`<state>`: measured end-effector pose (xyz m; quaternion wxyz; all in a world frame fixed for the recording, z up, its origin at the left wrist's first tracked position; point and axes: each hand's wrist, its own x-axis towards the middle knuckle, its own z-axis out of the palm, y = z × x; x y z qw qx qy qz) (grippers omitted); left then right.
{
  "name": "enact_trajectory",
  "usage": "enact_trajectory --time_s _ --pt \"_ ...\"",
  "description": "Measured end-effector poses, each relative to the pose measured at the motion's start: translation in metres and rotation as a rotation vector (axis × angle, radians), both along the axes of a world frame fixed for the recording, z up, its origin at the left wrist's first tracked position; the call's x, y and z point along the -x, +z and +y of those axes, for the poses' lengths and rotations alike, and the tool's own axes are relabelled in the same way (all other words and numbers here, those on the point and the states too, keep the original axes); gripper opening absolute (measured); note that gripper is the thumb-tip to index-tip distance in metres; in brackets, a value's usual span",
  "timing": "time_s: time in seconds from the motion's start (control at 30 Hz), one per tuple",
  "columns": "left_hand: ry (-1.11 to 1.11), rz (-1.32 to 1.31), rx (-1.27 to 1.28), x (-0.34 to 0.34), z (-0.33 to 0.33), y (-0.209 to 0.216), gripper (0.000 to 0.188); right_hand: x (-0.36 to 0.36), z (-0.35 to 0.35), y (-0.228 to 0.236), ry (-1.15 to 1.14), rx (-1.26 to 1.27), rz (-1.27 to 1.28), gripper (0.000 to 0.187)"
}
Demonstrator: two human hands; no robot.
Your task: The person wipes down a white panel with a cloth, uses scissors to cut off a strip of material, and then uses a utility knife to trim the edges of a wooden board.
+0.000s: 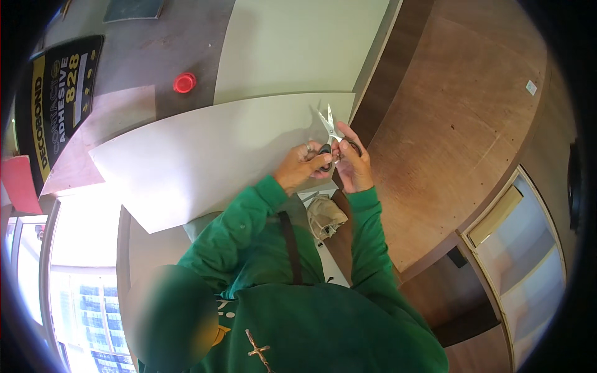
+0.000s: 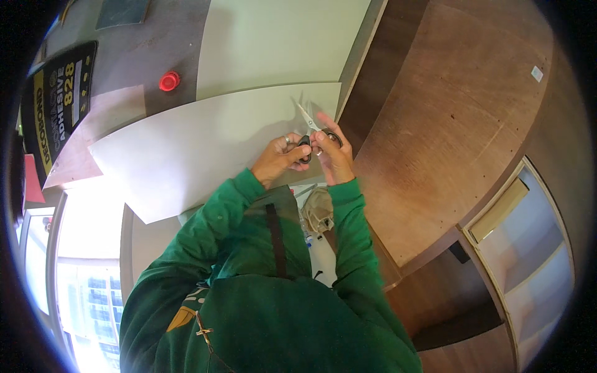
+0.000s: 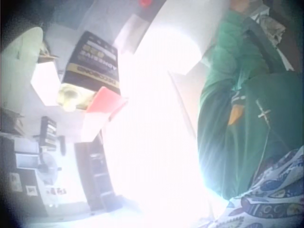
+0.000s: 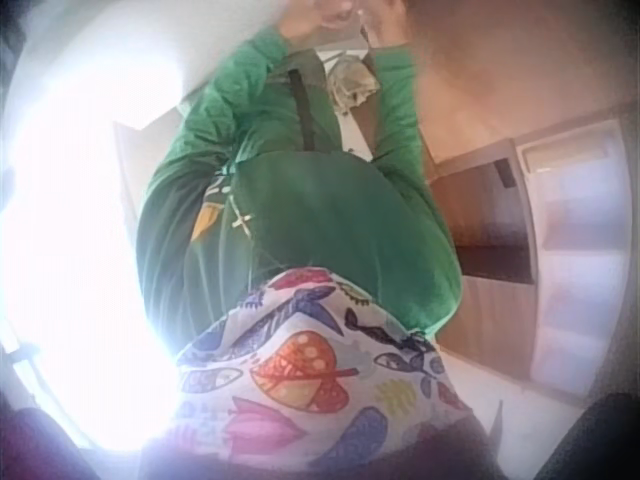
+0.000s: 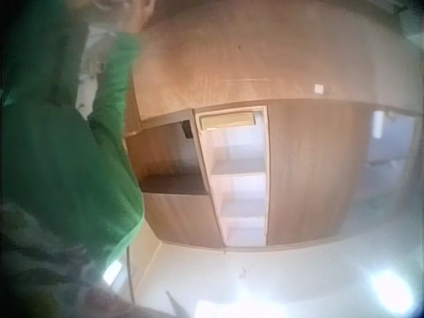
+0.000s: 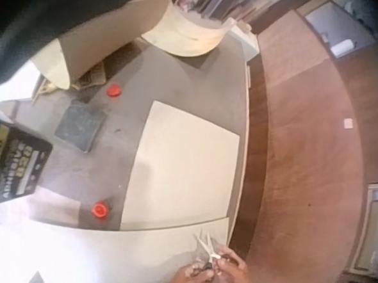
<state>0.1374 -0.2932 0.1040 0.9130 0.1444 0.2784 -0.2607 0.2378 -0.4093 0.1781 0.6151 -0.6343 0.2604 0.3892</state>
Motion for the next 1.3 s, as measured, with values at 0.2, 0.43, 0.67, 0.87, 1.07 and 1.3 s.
enact_trajectory --time_s 0.2,0.43,0.67,0.87,1.07,1.3 --pt "0.059 -0.021 0.068 -0.009 -0.019 0.011 0.027 0.008 0.002 -0.015 -0.056 0.219 -0.12 0.031" --pt "-0.028 -0.032 0.062 -0.001 -0.021 0.005 0.029 -0.011 0.005 -0.022 0.367 0.409 -0.308 0.025" --pt "-0.184 -0.429 -1.63 -0.031 0.054 -0.009 0.043 -0.031 -0.003 -0.022 0.43 0.571 -0.395 0.021" --pt "-0.697 -0.54 -1.812 -0.071 0.077 -0.029 0.051 -0.007 0.017 -0.032 0.629 0.64 -0.397 0.026" --pt "-0.726 -0.539 -1.618 -0.08 0.089 -0.031 0.041 0.007 0.016 -0.013 0.528 0.598 -0.343 0.026" --pt "-0.489 -0.529 -1.481 -0.067 0.103 0.026 0.031 0.044 0.013 0.032 0.444 0.716 -0.385 0.016"
